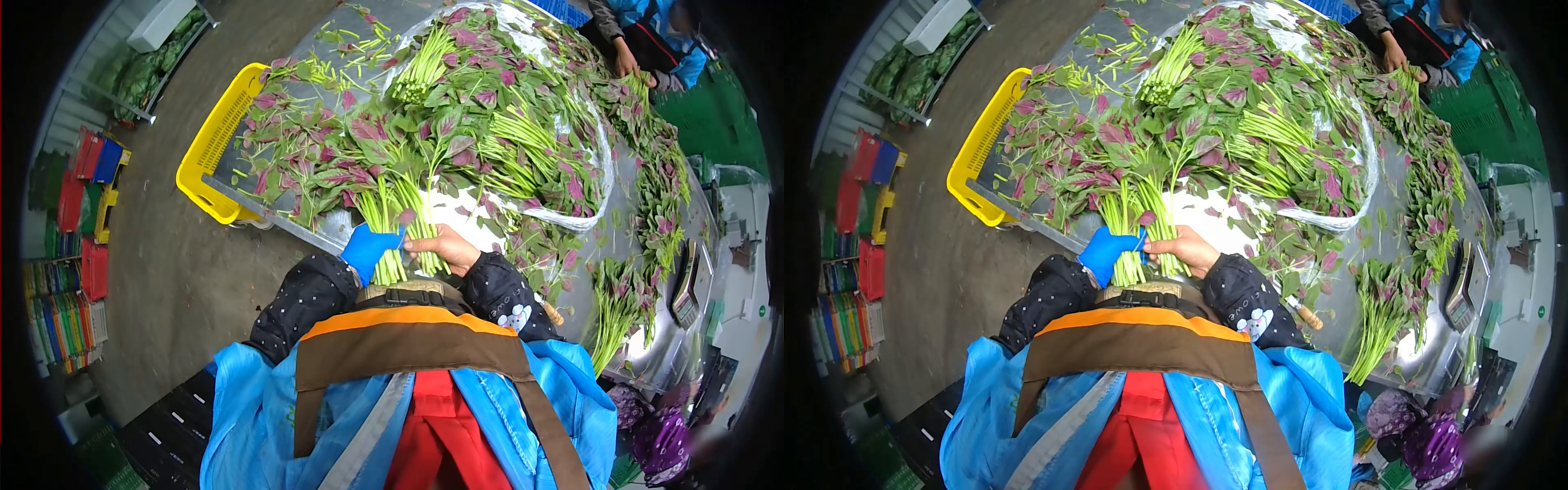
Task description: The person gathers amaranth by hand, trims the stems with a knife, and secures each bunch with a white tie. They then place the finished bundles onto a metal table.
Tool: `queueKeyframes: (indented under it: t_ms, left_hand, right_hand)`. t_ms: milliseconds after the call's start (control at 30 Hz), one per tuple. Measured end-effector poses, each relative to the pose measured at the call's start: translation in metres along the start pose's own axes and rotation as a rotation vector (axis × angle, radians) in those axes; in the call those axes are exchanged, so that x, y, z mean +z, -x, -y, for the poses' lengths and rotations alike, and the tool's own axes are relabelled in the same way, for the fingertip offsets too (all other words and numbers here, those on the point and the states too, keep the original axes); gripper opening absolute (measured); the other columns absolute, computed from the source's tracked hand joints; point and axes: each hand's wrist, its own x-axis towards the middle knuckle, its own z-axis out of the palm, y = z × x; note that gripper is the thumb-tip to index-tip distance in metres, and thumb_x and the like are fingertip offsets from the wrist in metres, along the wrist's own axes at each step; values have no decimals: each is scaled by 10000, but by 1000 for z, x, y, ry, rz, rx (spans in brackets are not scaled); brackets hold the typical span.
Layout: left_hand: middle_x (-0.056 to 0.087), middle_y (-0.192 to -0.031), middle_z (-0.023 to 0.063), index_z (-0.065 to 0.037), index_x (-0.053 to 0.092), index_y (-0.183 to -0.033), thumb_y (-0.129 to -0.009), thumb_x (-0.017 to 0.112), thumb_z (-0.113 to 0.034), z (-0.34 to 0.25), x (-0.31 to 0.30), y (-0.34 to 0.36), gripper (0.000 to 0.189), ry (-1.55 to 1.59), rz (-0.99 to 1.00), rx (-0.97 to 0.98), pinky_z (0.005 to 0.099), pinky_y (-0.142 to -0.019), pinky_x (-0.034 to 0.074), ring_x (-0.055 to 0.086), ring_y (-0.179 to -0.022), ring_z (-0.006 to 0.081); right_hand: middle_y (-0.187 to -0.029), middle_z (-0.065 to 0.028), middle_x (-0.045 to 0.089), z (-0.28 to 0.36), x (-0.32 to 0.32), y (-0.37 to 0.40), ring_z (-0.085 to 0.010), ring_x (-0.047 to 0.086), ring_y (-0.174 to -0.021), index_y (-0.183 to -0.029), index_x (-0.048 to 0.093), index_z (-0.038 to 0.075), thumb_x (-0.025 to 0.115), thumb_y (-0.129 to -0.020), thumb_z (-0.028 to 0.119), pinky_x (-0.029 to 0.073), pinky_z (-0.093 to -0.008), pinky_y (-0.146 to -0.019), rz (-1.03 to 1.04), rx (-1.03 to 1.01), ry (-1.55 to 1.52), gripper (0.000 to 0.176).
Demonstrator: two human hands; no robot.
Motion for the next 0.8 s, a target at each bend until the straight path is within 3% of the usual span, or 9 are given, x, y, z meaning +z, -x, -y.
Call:
queueKeyframes:
  t_ms: [167, 267, 333, 400, 433, 533, 600, 667, 800]
  left_hand:
    - [634, -856, 140, 37, 566, -1047, -794, 637, -103, -56, 23, 41, 297, 44, -82, -59, 336, -628, 531, 635, -697, 229]
    - [619, -769, 83, -9, 592, -1019, -808, 631, -153, -47, 3, 28, 258, -11, -217, -115, 305, -615, 520, 628, -702, 192]
    - [537, -728, 9, -21, 550, -1096, -851, 575, -182, -71, -1, 34, 294, 173, -116, -198, 253, -521, 438, 509, -580, 111]
    - [505, -731, 2, -5, 509, -1141, -877, 532, -177, -102, -28, 47, 316, 328, 8, -76, 247, -526, 426, 474, -581, 100]
    - [508, -739, 3, 3, 503, -1144, -883, 523, -177, -96, -37, 53, 318, 322, -21, -105, 244, -529, 422, 471, -584, 99]
    - [505, -769, -5, 31, 462, -1177, -904, 501, -199, -106, -44, 46, 359, 399, 16, -121, 230, -535, 395, 439, -582, 90]
    - [488, -774, -9, 28, 448, -1194, -916, 486, -203, -120, -47, 61, 363, 552, 8, -40, 224, -531, 370, 416, -575, 81]
    - [483, -778, -4, 21, 453, -1203, -913, 497, -186, -125, -65, 59, 359, 383, -26, 103, 228, -540, 370, 400, -586, 86]
    - [492, -779, -12, 0, 418, -1272, -912, 507, -185, -130, -52, 54, 415, 199, -126, 199, 220, -542, 374, 413, -585, 80]
  right_hand:
    - [-713, -88, 610, 65, -2, 37, -148, 578, -555, -916, 584, -38, 580, -838, 121, 495, -274, -558, -145, -52, -18, 178]
    - [-651, -67, 582, 32, -28, 19, -131, 526, -446, -924, 528, -25, 556, -857, 115, 442, -261, -417, -96, 82, 262, 158]
    - [-615, -48, 540, 48, -15, 40, -116, 495, -436, -899, 504, -12, 562, -853, 103, 407, -254, -403, -57, 88, 229, 137]
    - [-594, -41, 525, 69, -40, 68, -116, 479, -430, -886, 499, -2, 578, -840, 98, 384, -252, -392, -113, -105, 129, 135]
    - [-569, -29, 507, 80, -40, 82, -108, 469, -426, -858, 503, 17, 596, -826, 102, 366, -248, -385, -57, -83, -164, 130]
    - [-551, -9, 482, 57, -59, 81, -91, 460, -423, -858, 521, 33, 602, -819, 101, 370, -238, -383, -266, 14, 145, 112]
    - [-555, -12, 471, 68, -73, 121, -90, 443, -409, -886, 516, 28, 632, -795, 120, 356, -234, -376, -394, -106, 60, 174]
    - [-569, -9, 466, 64, -82, 159, -94, 431, -412, -926, 512, 31, 620, -810, 117, 339, -233, -390, -366, -296, -193, 180]
    - [-578, -19, 461, 38, -74, 220, -107, 438, -430, -952, 502, 31, 637, -804, 154, 352, -245, -420, -481, -415, -226, 235]
